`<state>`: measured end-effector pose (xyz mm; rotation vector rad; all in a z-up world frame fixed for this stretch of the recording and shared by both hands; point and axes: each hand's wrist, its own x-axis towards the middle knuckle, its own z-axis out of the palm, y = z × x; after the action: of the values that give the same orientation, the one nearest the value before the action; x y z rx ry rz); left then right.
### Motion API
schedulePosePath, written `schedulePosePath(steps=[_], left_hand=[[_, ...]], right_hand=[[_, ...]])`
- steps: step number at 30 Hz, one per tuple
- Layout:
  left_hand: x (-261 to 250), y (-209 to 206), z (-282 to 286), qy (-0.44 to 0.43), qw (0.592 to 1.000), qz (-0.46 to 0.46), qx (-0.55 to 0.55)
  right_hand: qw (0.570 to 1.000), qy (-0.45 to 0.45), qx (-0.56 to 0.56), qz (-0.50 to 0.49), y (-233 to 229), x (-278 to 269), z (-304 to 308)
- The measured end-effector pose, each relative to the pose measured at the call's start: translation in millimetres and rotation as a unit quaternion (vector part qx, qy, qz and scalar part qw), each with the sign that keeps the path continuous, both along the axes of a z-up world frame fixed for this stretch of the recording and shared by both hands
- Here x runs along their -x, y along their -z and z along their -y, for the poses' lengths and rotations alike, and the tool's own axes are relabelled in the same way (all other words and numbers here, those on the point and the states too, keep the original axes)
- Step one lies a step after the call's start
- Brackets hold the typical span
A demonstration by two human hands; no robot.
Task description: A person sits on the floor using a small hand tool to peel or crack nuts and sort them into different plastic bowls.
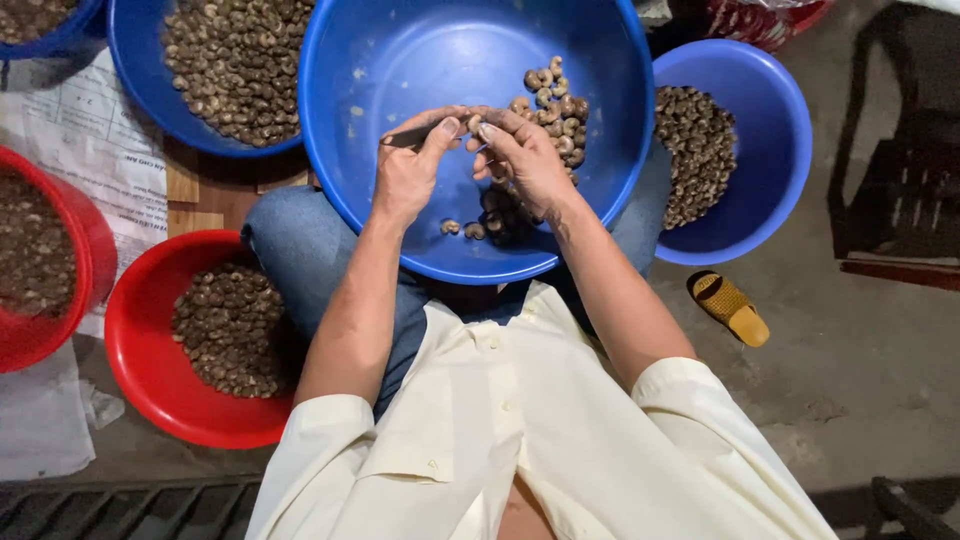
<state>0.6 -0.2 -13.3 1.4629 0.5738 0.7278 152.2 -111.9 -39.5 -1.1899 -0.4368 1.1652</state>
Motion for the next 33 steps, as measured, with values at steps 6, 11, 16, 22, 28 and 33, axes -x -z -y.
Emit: schedulePosePath(steps=[6,11,16,22,28,33], left_hand=[[-4.0,0.0,0.5,0.009,1.000,0.001,0.000],[-0.7,-0.3,1.3,0.014,1.000,-0.011,0.000],[0.4,1.0,2.4,0.018,0.999,-0.034,-0.016],[-2.6,-7.2,6.1,0.004,1.000,-0.020,0.011],[-0.1,-11.8,-0.3,-0.019,0.999,-0.026,-0.018],[1.1,-4.0,-2.6,-0.049,0.996,-0.068,0.029]], right_hand=[[1.000,0.011,-0.011,-0.014,0.4,-0.6,0.7],[1.000,0.009,-0.010,-0.017,-2.1,0.5,2.0],[0.999,0.010,0.010,0.043,-2.4,1.5,0.8],[0.991,0.011,0.009,0.133,5.7,-2.4,2.9],[0.931,0.111,0.006,0.347,-18.2,-17.9,25.5],[0.869,0.152,0.060,0.468,-63.7,-64.0,90.9]])
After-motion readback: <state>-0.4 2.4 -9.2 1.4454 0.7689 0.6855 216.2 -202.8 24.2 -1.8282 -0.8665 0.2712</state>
